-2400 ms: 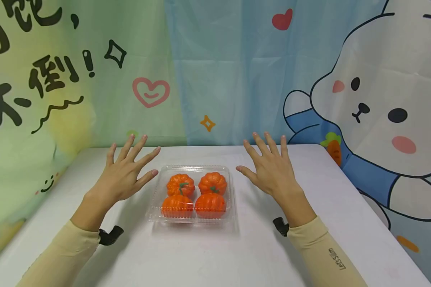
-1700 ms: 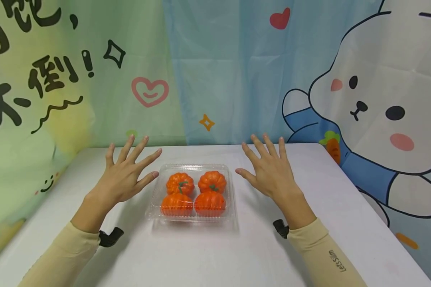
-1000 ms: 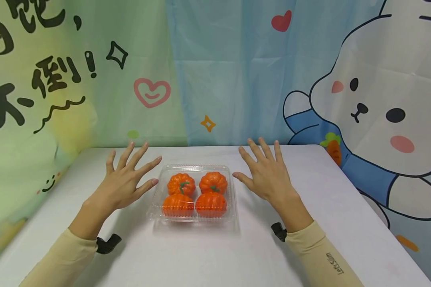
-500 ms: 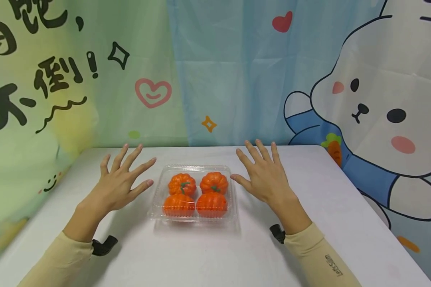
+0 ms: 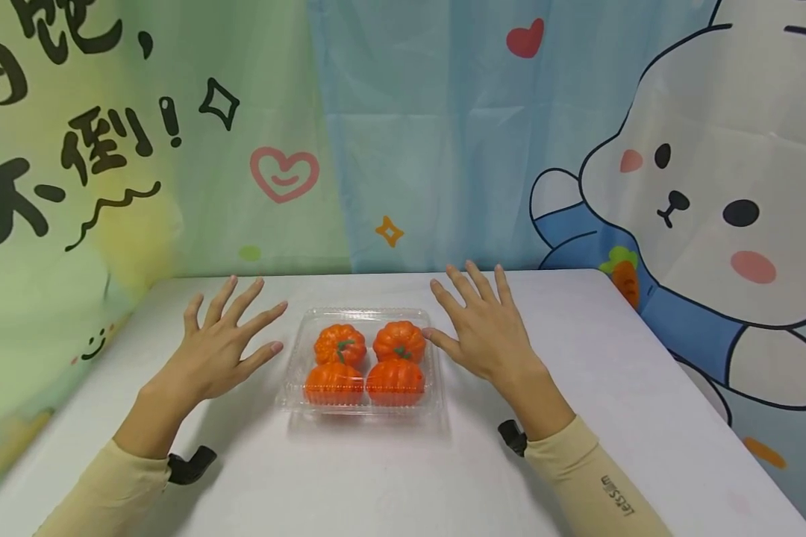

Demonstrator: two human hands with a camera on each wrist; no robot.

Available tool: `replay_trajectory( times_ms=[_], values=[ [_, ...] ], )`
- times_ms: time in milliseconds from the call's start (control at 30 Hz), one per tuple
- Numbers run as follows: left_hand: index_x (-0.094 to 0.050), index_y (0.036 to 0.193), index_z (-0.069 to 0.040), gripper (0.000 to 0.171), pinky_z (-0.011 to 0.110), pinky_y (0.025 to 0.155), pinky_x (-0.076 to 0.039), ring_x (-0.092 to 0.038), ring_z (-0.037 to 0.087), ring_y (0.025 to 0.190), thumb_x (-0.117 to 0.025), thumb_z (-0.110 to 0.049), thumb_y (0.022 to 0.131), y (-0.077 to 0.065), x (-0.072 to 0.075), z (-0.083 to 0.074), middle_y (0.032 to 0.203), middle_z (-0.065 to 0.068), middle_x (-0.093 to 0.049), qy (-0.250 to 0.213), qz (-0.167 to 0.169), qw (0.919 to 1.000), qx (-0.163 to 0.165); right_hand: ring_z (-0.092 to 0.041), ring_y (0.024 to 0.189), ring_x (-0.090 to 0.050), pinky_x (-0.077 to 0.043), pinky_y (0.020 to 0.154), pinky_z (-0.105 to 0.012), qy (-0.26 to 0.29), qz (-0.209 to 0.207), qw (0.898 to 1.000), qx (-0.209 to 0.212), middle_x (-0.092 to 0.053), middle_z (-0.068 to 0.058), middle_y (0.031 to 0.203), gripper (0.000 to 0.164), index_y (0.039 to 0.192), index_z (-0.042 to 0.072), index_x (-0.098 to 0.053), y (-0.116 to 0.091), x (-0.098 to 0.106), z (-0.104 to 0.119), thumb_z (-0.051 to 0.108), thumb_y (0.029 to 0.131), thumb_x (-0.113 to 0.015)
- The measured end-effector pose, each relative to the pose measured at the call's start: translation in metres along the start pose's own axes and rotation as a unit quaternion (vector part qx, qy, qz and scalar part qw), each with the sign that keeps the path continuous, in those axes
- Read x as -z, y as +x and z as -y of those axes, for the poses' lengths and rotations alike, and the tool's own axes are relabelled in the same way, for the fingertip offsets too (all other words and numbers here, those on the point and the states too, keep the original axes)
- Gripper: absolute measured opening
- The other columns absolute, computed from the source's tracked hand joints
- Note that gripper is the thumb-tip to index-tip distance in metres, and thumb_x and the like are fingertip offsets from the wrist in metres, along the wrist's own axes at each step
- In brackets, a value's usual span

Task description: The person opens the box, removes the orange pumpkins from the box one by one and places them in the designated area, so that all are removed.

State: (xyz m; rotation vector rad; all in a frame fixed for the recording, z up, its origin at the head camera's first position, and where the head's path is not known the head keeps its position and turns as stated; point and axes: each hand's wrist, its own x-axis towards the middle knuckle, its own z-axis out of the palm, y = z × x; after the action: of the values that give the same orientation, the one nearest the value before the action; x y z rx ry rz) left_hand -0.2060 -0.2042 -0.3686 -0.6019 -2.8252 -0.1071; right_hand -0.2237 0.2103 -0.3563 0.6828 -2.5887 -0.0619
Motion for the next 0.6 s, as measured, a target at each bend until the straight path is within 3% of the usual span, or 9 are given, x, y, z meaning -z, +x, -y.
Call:
replay_trajectory(
  times_ms=[600],
  values=[
    [-0.048, 0.153, -0.032, 0.060, 0.075, 0.113, -0.004, 0.000, 0.037, 0.158, -0.045, -0.063, 0.102, -0.010, -0.004, 0.008, 0.170, 0.008, -0.021, -0.017, 0.018, 0.9994, 0.024, -0.042, 0.151, -0.030, -0.011, 0.122, -0.064, 0.020, -0.018, 0.999, 0.036, -0.039, -0.014, 0.162, 0.074, 0.152, 0.017, -0.049, 0.006, 0.000, 0.013, 0.061, 0.095, -0.059]
  ],
)
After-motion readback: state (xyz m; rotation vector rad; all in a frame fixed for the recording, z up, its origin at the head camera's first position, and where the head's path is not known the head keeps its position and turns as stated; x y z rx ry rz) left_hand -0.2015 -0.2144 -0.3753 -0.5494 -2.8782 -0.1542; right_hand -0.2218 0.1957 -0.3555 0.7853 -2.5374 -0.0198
